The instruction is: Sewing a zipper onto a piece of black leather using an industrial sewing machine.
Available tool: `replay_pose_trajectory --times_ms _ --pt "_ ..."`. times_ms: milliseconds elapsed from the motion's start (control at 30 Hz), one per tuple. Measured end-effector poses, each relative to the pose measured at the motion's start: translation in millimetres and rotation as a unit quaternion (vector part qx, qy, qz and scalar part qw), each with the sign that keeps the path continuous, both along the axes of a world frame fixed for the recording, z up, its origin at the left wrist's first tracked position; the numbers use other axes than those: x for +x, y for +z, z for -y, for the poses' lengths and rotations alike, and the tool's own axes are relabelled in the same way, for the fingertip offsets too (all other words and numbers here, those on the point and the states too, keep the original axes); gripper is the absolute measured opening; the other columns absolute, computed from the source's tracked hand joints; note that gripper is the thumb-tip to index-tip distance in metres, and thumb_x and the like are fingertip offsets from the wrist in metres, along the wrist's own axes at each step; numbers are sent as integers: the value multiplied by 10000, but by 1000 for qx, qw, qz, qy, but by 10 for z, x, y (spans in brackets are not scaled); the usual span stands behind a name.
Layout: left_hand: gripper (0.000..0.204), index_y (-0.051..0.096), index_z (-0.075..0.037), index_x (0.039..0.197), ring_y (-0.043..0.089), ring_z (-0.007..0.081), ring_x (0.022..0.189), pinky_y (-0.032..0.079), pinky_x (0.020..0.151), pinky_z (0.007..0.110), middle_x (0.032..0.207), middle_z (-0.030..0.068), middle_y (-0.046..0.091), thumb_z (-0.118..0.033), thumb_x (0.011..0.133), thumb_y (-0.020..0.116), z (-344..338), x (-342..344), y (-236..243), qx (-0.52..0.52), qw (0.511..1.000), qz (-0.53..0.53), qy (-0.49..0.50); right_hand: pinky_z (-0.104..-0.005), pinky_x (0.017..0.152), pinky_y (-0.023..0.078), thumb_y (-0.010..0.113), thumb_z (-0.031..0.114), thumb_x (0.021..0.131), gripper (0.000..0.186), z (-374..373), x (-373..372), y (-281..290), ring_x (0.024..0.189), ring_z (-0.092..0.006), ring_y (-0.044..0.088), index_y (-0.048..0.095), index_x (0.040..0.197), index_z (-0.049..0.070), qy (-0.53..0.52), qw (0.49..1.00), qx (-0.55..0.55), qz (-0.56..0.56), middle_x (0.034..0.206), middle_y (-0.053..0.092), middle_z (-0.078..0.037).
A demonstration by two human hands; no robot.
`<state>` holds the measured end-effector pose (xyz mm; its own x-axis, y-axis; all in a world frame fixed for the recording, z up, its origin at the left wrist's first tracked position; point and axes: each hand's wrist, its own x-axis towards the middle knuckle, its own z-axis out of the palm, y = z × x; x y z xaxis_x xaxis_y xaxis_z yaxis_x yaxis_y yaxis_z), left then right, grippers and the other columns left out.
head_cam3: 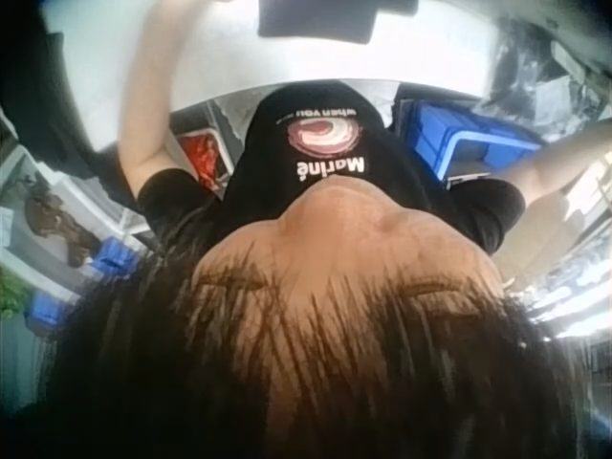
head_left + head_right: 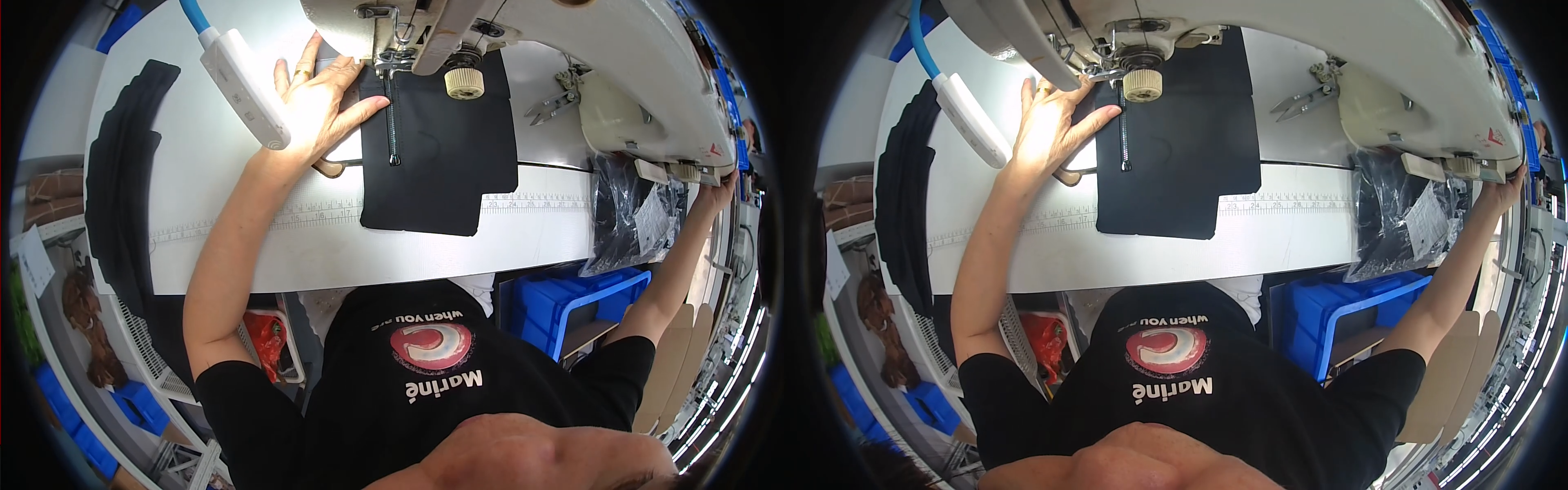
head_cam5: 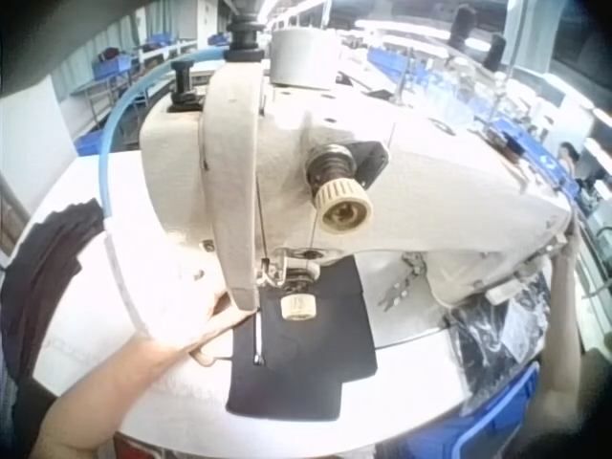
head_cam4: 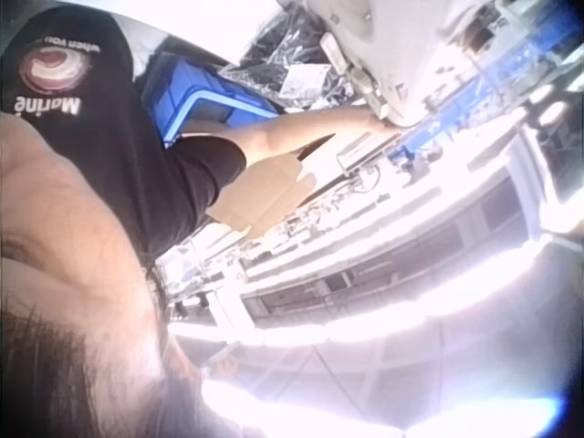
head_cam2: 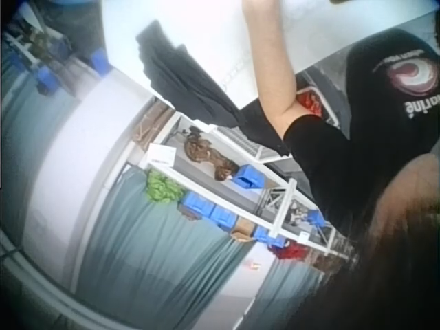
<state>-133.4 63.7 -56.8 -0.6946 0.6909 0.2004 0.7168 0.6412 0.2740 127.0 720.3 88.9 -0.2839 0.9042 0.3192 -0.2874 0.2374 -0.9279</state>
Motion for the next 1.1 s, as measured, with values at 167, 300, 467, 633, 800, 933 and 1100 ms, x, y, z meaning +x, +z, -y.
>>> replay_pose_trajectory --times_ms 167,300,467,633,800,933,1100 --pt "712 598 -87 1289 238 376 1433 107 1105 673 1339 116 570 -633 833 580 -11 -11 29 3 1000 10 -3 -598 1055 381 455 282 992 452 -222 73 58 1265 -382 486 487 1335 -11 22 1000 -4 -9 1354 528 -190" --pt "721 588 -96 1304 231 377 1435 91 1108 671 1346 118 565 -641 832 574 -27 -50 -8 4 1000 15 -1 -591 1035 407 507 295 977 440 -332 99 50 1238 -374 511 520 1303 -1 43 999 -12 -22 1325 551 -179" --pt "711 590 -104 1303 232 381 1434 87 1107 673 1349 116 564 -640 835 574 -55 -12 25 21 1000 14 -4 -593 1034 404 500 303 978 441 -130 59 -44 1238 -379 508 523 1295 -4 25 998 -12 -56 1323 552 -178" --pt "742 591 77 1225 567 320 912 191 1093 511 754 194 658 -573 867 586 -52 40 78 31 999 -40 1 -590 1038 403 477 297 983 435 163 -66 -177 1237 -386 506 524 1283 -14 11 996 -12 -86 1324 547 -185" --pt "745 595 81 1216 544 308 900 222 1064 474 776 201 661 -572 857 597 -80 20 84 44 999 -31 -8 -509 981 483 464 264 982 395 -471 289 214 1152 -345 584 567 1233 -22 4 999 -25 19 1216 620 -184" --pt "722 599 -103 1286 242 406 1421 120 1082 696 1310 97 593 -657 823 576 -30 -57 -35 33 999 14 -7 -459 971 497 454 295 1006 416 -502 30 528 1129 -303 604 567 1253 -20 38 969 -96 224 1214 629 -165" --pt "718 603 -13 1241 378 352 1170 188 1047 567 1048 134 635 -607 837 595 -86 28 87 15 1000 12 1 -429 921 515 564 305 967 454 332 7 -480 1057 -315 627 535 1274 -28 55 986 -3 -158 1207 630 -161"
